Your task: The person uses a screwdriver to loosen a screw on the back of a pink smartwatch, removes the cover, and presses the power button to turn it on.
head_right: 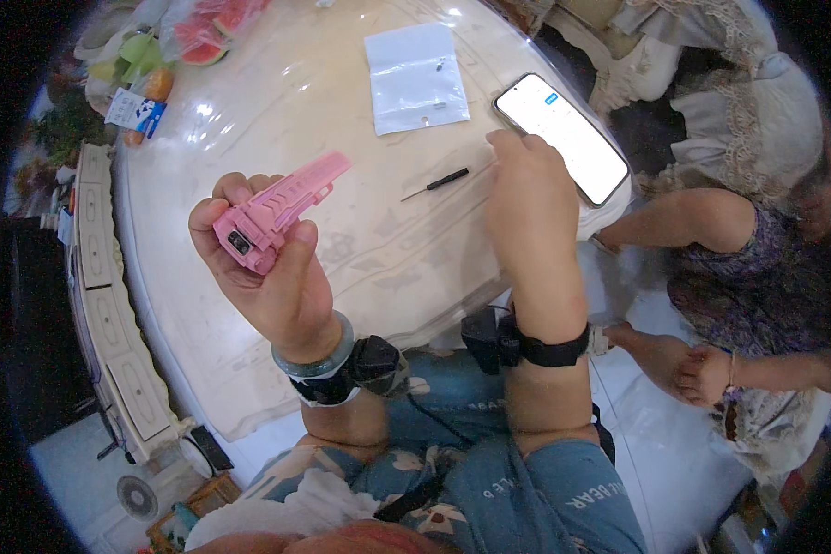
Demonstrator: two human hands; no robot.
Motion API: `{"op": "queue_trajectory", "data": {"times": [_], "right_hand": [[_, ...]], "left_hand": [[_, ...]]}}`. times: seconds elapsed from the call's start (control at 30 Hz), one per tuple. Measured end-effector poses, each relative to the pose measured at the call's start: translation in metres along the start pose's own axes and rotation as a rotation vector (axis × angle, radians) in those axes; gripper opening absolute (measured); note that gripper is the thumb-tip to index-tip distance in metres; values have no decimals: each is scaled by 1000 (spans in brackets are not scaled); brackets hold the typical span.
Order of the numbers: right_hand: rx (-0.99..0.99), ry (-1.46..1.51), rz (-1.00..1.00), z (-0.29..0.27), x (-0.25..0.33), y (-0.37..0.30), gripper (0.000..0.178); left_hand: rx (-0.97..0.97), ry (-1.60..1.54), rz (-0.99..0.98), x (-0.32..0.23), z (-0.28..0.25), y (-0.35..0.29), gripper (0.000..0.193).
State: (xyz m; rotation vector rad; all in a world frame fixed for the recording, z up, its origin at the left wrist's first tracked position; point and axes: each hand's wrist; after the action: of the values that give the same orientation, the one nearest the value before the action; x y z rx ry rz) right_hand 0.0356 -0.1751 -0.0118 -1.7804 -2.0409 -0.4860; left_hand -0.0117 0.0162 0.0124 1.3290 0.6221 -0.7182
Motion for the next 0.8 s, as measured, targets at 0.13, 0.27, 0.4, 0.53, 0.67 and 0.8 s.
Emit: {"op": "queue_trajectory", "data": {"times": [0.13,0.27,0.4,0.53,0.67,0.8], "right_hand": [[-5,8,-33,9,2,6,34],[95,-49,-14,9,20,3,34],[90,289,-284,-3,27,-3,31],[-39,649,-484,-33,68,-29,28],[-164,542,-626,-35,75,-40,33],[-180,569,-657,-35,79,-42,28]], "left_hand": [[25,37,-6,-1,-1,-1,63],[17,20,-11,0,-2,-2,63],[17,-8,-24,8,6,2,56],[95,-27,-49,5,6,4,51],[154,-142,-58,9,9,0,47],[181,-189,-48,8,12,1,47]]}}
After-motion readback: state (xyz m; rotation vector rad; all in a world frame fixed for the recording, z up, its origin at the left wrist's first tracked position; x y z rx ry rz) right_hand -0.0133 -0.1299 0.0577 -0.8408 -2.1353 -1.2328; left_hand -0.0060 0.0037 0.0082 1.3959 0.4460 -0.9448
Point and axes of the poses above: each hand's wrist, its own y-axis towards the middle knuckle, its own z-axis out of the palm, x = y × z, and after that the axes turned 14 degrees about x, right-handed
